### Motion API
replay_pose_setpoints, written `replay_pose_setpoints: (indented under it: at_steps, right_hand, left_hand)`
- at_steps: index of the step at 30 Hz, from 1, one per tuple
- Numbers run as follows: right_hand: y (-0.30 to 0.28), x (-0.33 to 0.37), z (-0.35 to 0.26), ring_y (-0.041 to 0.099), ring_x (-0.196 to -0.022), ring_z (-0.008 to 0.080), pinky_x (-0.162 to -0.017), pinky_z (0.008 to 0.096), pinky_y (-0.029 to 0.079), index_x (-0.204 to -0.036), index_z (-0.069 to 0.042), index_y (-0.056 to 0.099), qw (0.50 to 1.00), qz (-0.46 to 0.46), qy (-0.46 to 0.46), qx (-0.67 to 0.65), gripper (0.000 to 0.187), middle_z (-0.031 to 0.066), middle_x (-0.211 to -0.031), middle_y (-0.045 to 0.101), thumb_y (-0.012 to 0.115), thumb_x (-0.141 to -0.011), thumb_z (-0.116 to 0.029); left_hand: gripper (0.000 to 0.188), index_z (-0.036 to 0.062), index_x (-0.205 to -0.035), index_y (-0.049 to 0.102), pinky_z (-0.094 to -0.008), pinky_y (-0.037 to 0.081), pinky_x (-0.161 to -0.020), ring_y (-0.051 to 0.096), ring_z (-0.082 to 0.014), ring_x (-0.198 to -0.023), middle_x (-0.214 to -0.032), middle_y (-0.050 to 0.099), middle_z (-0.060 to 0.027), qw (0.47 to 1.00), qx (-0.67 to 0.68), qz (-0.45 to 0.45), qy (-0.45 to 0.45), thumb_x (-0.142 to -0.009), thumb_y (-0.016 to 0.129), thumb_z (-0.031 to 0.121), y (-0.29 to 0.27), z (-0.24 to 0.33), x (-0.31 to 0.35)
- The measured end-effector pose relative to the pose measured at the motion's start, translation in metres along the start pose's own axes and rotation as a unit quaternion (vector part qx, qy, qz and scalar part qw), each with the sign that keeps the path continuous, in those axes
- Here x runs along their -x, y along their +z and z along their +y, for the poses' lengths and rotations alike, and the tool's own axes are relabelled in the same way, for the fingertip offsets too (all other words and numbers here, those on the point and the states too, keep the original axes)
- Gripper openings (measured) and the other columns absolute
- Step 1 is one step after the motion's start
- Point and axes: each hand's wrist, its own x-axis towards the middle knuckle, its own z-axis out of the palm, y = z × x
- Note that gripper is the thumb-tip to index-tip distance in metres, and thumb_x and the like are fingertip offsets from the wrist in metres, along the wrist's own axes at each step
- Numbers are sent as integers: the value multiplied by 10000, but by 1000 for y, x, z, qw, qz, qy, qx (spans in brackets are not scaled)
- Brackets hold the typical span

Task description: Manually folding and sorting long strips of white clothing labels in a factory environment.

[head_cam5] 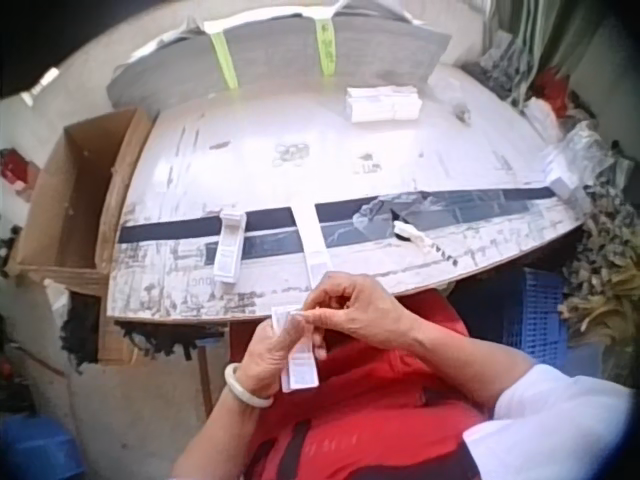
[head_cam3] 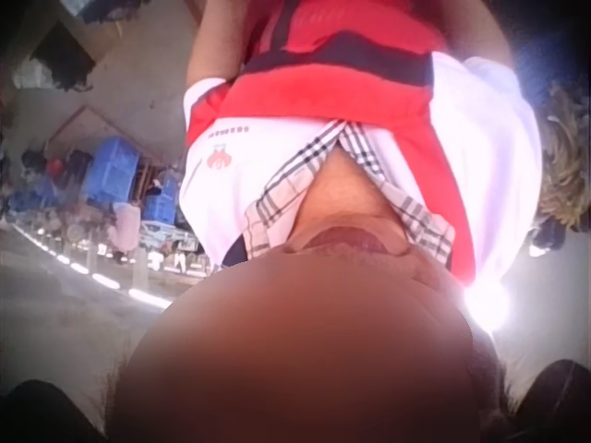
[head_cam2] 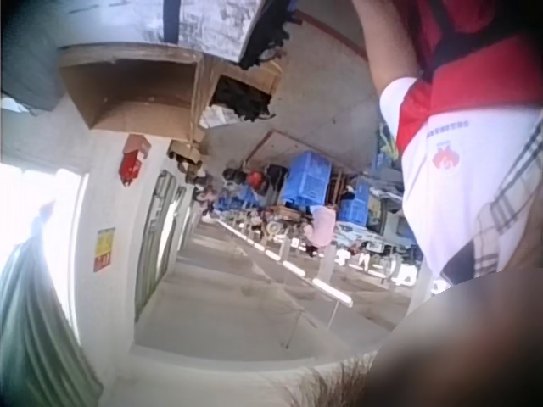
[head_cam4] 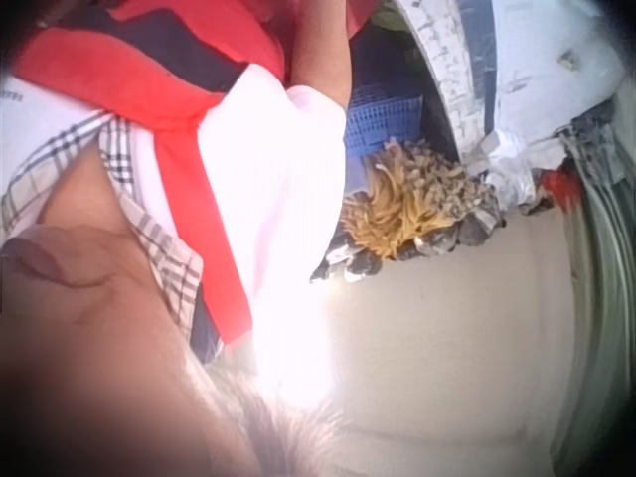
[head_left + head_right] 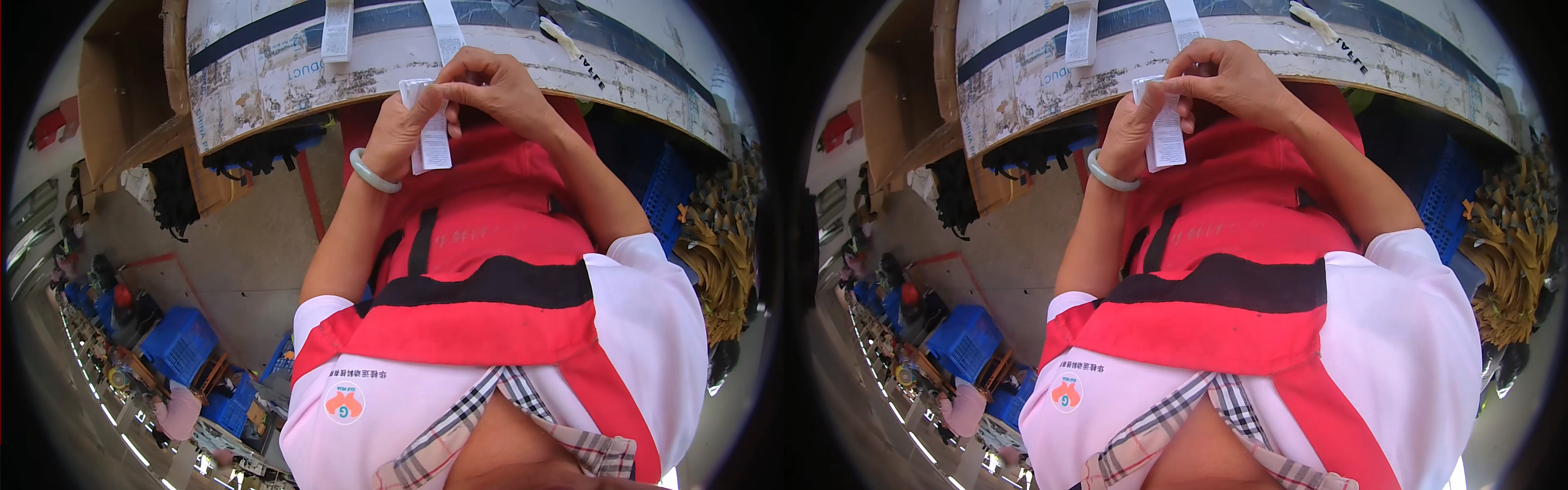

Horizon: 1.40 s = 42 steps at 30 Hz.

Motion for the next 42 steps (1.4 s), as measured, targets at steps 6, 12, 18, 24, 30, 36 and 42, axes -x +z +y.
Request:
replay_pose_setpoints:
  at_steps: [6, 12, 18, 24, 30, 36, 42]
  right_hand:
    - [-35, -42, 21, 552, -801, 82, -697, 218, 437, -1056, -63, 700, 947, 137, -113, 266, 187, 12, -977, 615, 684, -881, -128]
    - [-32, -43, 24, 615, -736, 250, -658, 333, 501, -910, -81, 732, 943, 181, -122, 251, 131, 91, -873, 608, 745, -796, -144]
    - [-16, -13, -7, 562, -817, 92, -726, 227, 457, -1010, -38, 696, 968, 28, -165, 185, 153, 13, -992, 620, 687, -875, -108]
    - [-15, -6, -10, 602, -811, 87, -738, 224, 489, -994, -10, 691, 988, 21, -84, 128, 189, 25, -890, 659, 686, -890, -168]
    - [-13, -2, -6, 620, -786, 87, -726, 231, 507, -985, 1, 688, 993, 16, -83, 80, 218, 30, -826, 671, 684, -896, -198]
    - [-9, -2, -6, 617, -791, 93, -755, 238, 505, -968, 14, 677, 992, 27, -96, 80, 203, 32, -823, 664, 672, -904, -178]
    - [-18, 1, -10, 565, -720, 77, -678, 215, 462, -923, -17, 685, 999, -30, -11, 44, 173, 13, -779, 627, 692, -887, -187]
  left_hand:
    - [267, -15, -1059, 614, -264, 507, -576, 622, -147, -663, -730, 540, -13, 999, -8, 36, -9, -953, 610, 230, 3, 3, -3]
    - [188, -6, -1056, 643, -208, 406, -522, 550, -89, -654, -844, 603, -22, 973, -169, 142, 68, -898, 674, 91, -2, 4, -6]
    - [141, 8, -983, 688, -232, 506, -725, 632, -98, -783, -811, 677, -11, 863, -332, 154, 347, -851, 648, -19, -5, 16, -12]
    - [158, 2, -967, 690, -235, 510, -730, 641, -98, -804, -860, 696, -40, 884, -341, 118, 296, -843, 607, -48, 0, 19, -3]
    - [186, -15, -1040, 688, -167, 424, -571, 572, -42, -686, -845, 670, -19, 926, -257, 92, 259, -854, 679, -9, -1, 12, -2]
    - [188, -15, -1035, 689, -168, 398, -516, 556, -40, -634, -794, 658, -17, 936, -219, 102, 256, -851, 705, 19, -4, 7, -2]
    - [150, -3, -1017, 684, -171, 382, -491, 549, -50, -607, -780, 654, -21, 950, -228, 102, 189, -885, 681, 67, -4, 7, -1]
